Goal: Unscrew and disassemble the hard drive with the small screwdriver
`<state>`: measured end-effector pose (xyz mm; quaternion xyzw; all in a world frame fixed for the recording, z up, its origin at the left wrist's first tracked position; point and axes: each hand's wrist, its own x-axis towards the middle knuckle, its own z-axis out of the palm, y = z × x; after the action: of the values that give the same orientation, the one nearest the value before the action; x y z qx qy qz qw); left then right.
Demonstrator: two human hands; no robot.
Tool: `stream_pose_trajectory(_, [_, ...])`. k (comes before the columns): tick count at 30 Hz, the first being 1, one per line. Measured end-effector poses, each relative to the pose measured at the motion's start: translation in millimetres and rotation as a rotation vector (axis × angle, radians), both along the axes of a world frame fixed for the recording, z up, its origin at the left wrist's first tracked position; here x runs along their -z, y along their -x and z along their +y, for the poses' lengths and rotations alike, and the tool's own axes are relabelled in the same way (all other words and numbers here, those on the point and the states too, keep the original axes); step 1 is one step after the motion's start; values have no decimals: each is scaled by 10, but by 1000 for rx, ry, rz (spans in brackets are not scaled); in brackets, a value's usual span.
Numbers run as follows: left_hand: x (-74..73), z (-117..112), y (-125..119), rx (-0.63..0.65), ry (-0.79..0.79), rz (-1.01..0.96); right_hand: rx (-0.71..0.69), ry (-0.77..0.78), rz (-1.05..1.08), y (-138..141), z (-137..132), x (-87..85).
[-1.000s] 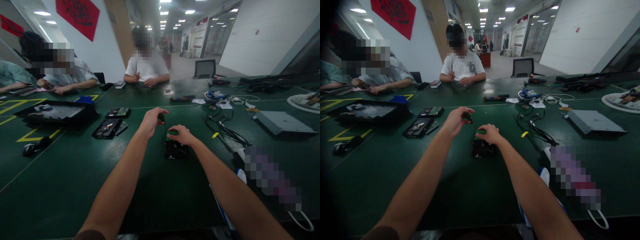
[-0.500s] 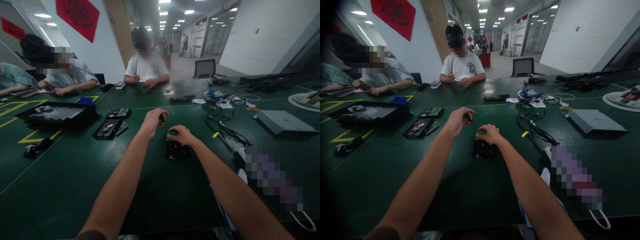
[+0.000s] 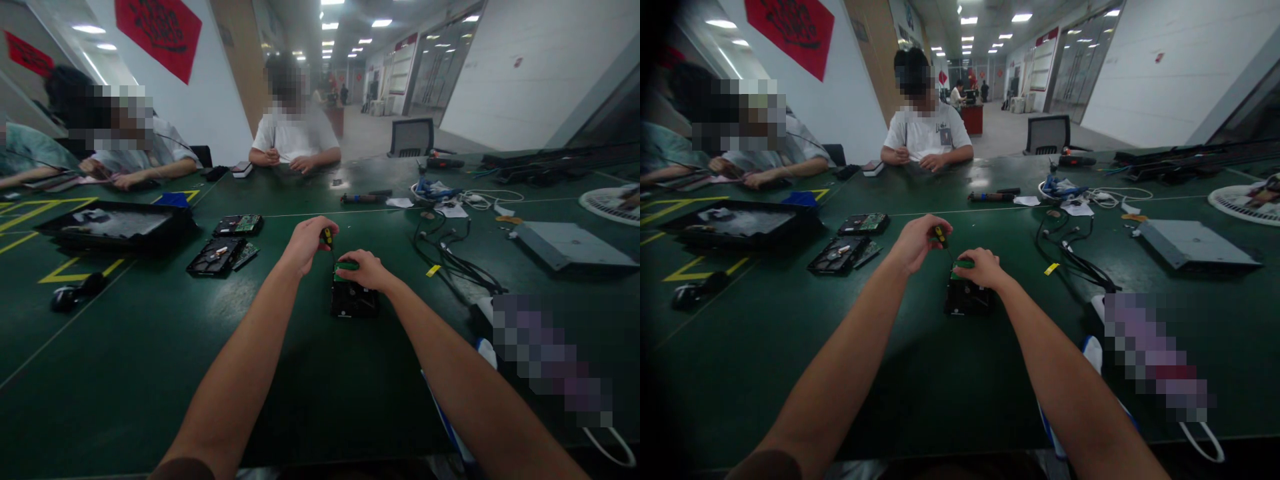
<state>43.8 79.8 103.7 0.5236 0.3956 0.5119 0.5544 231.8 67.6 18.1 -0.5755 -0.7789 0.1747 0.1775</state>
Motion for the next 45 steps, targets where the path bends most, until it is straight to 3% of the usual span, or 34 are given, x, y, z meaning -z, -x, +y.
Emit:
stream_pose_trajectory(4, [-13,-9,16,-4,-20,46,3,-7,12,-11,5,8])
stream_pose_trajectory(8, [-23,-32,0,67,59,-58,-3,0,16,-9,9,8])
stream_pose_trajectory(13, [9,-3,-22,47,105,-135,-2,-8,19,-9,19,25])
stream_pose_trajectory(20, [25,30,9,18,-38,26,-9,-3,26,-21,14,21])
stream_pose_trajectory(28, [21,9,-27,102,116,-119,8,-4,7,6,6,-5])
stream_pose_trajectory(36, [14,27,12,20,-11,58,-4,-1,18,-6,1,0])
stream_pose_trajectory(45, [-8,-16,-17,99,93,-77,-4,-1,7,0,2,-7])
